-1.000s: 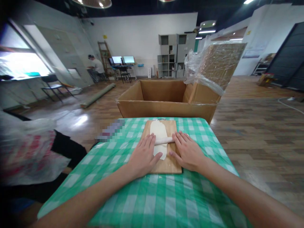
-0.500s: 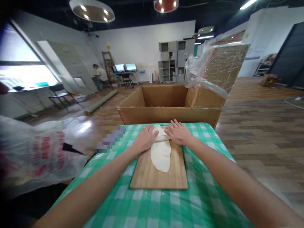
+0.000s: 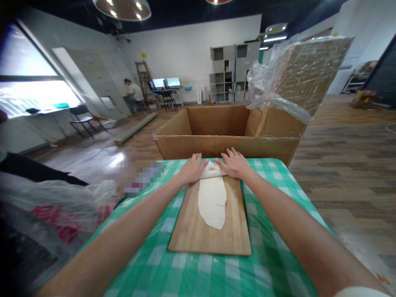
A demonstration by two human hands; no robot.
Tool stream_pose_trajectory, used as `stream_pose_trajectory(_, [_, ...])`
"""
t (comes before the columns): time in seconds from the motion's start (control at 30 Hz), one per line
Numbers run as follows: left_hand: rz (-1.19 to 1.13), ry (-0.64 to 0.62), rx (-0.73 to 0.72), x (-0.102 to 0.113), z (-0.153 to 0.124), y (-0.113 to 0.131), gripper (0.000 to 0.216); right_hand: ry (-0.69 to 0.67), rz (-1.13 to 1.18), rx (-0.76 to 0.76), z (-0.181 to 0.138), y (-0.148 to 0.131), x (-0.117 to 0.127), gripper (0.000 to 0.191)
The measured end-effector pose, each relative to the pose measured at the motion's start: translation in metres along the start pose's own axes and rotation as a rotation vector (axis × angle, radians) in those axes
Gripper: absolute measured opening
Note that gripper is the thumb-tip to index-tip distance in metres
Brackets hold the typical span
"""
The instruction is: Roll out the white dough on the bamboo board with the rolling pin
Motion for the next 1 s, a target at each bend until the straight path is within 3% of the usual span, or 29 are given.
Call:
stream_pose_trajectory(0.2, [0.022,0.032,0.000,0.017,-0.048,0.034,0.072,0.016,-0.022,-0.043,-0.055,-0.015,0.014,0.084])
stream_pose_trajectory(0.3, [0.025,0.071,-0.035,0.026,-0.075,0.053,0.072,-0.014,0.001,0.016,-0.089,-0.024,0.020,0.081])
stream_pose_trajectory(0.43, [0.053,0.137,-0.126,0.035,-0.108,0.078,0.080,0.048,0.005,0.122,-0.134,-0.032,0.031,0.079])
stream_pose_trajectory(0.53, [0.055,0.128,-0.117,0.036,-0.116,0.084,0.083,0.057,-0.009,0.157,-0.146,-0.033,0.031,0.079])
stream_pose_trajectory(0.63, [0.025,0.073,-0.058,0.033,-0.103,0.078,0.084,0.017,0.000,0.135,-0.131,-0.030,0.026,0.080])
stream_pose_trajectory(0.83, [-0.033,0.012,0.101,0.020,-0.052,0.042,0.082,-0.085,-0.017,-0.016,-0.058,-0.014,0.005,0.090])
stream_pose_trajectory(1.0, [-0.047,-0.036,0.163,0.003,-0.010,0.007,0.092,-0.051,-0.022,-0.103,-0.005,0.001,-0.009,0.094])
Point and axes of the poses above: each hand's wrist, its own z-axis towards the middle knuckle, its own x-axis out of the back of the hand, y = z × x, the point moved 8 cm from there along z, towards the middle knuckle, and after that the axes turned 10 degrees about -x, right-handed, at the moved point
